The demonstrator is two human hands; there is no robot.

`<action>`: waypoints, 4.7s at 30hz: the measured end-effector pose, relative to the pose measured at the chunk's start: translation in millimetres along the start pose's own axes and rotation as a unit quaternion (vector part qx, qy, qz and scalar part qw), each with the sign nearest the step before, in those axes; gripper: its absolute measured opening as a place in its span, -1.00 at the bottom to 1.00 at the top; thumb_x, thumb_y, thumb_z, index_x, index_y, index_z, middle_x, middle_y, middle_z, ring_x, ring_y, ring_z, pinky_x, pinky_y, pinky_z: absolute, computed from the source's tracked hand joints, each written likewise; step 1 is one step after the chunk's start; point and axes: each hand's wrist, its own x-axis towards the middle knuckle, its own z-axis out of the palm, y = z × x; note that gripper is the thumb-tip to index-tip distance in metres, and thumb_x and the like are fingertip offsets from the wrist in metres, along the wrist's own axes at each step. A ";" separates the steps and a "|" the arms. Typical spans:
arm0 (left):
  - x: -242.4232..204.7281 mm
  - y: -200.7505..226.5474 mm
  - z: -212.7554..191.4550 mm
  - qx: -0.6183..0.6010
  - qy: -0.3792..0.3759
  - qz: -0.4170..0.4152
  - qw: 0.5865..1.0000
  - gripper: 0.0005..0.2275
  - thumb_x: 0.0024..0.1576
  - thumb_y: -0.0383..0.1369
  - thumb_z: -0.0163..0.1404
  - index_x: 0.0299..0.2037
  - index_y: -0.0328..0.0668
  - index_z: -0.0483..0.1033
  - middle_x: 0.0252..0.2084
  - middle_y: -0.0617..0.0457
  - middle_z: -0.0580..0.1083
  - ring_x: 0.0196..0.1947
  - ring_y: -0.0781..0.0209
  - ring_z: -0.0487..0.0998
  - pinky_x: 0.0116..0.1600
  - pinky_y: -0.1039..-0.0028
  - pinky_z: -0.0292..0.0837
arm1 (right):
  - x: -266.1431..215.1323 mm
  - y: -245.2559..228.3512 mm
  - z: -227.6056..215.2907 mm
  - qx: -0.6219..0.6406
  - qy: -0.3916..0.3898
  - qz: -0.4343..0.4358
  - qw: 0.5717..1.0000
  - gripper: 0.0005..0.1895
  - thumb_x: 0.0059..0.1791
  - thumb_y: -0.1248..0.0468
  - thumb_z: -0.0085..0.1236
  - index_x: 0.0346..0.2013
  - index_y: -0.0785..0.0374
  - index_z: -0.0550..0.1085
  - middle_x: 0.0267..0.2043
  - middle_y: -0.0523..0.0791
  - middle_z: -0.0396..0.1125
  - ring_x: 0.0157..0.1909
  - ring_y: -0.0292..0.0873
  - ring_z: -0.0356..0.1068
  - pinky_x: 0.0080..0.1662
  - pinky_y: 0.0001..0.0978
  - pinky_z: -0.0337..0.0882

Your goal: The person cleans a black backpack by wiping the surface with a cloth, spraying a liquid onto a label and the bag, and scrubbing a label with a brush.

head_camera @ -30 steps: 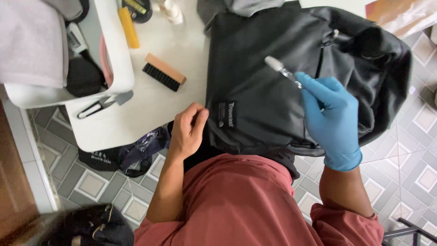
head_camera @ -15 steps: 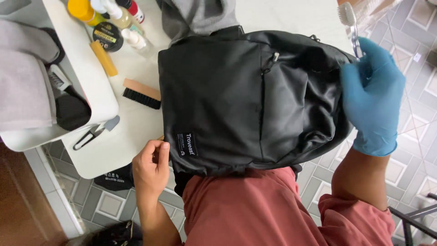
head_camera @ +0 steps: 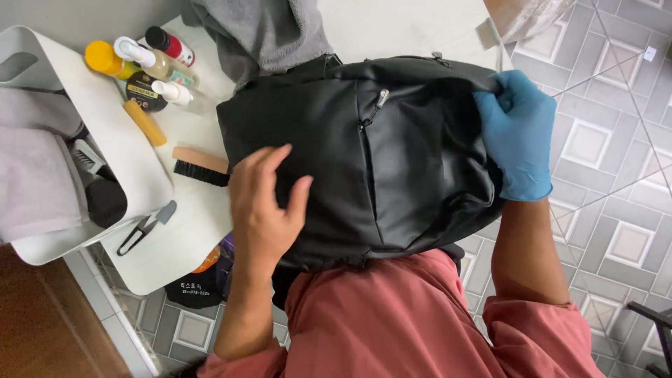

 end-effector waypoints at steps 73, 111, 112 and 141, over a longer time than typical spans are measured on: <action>-16.3 -38.9 -49.8 -0.498 0.107 -0.172 0.843 -0.70 0.41 -0.27 -0.19 0.15 -0.29 0.49 0.00 -0.07 0.56 0.00 0.19 0.50 0.23 0.23 0.45 | -18.0 -4.3 15.9 0.192 -0.095 0.102 0.972 -0.79 0.11 0.13 0.18 -0.29 0.20 0.54 -0.52 -0.19 0.25 -0.41 -0.31 0.18 -0.25 -0.48 0.31; 37.8 -30.4 -74.2 -0.170 0.039 -0.001 0.985 -0.79 0.41 -0.47 -0.26 0.05 -0.48 0.41 0.02 -0.21 0.47 0.07 -0.11 0.52 0.19 0.24 0.41 | -37.9 10.2 -95.3 -0.082 -0.148 0.160 0.973 -0.71 0.06 0.08 0.20 -0.29 0.27 0.45 -0.40 -0.24 0.14 -0.40 -0.28 0.13 -0.51 -0.35 0.10; 39.8 -34.1 -72.8 -0.183 0.014 -0.003 0.983 -0.75 0.43 -0.43 -0.30 0.07 -0.46 0.42 0.04 -0.19 0.49 0.08 -0.09 0.53 0.19 0.26 0.38 | -31.5 37.6 -101.2 -0.022 -0.161 0.064 0.985 -0.57 0.02 -0.08 0.24 -0.35 0.22 0.38 -0.35 -0.35 0.04 -0.25 -0.42 0.02 -0.31 -0.45 0.02; 9.1 -25.1 -35.9 -0.022 0.157 -0.141 0.977 -0.88 0.31 -0.53 -0.28 0.01 -0.30 0.17 -0.01 -0.28 0.42 -0.02 -0.30 0.49 0.08 0.07 0.33 | -8.6 -48.0 31.4 0.022 -0.150 0.168 0.974 -0.59 0.15 0.10 0.02 -0.51 0.00 0.12 -0.42 -0.35 -0.05 -0.29 -0.37 -0.05 -0.23 -0.42 0.00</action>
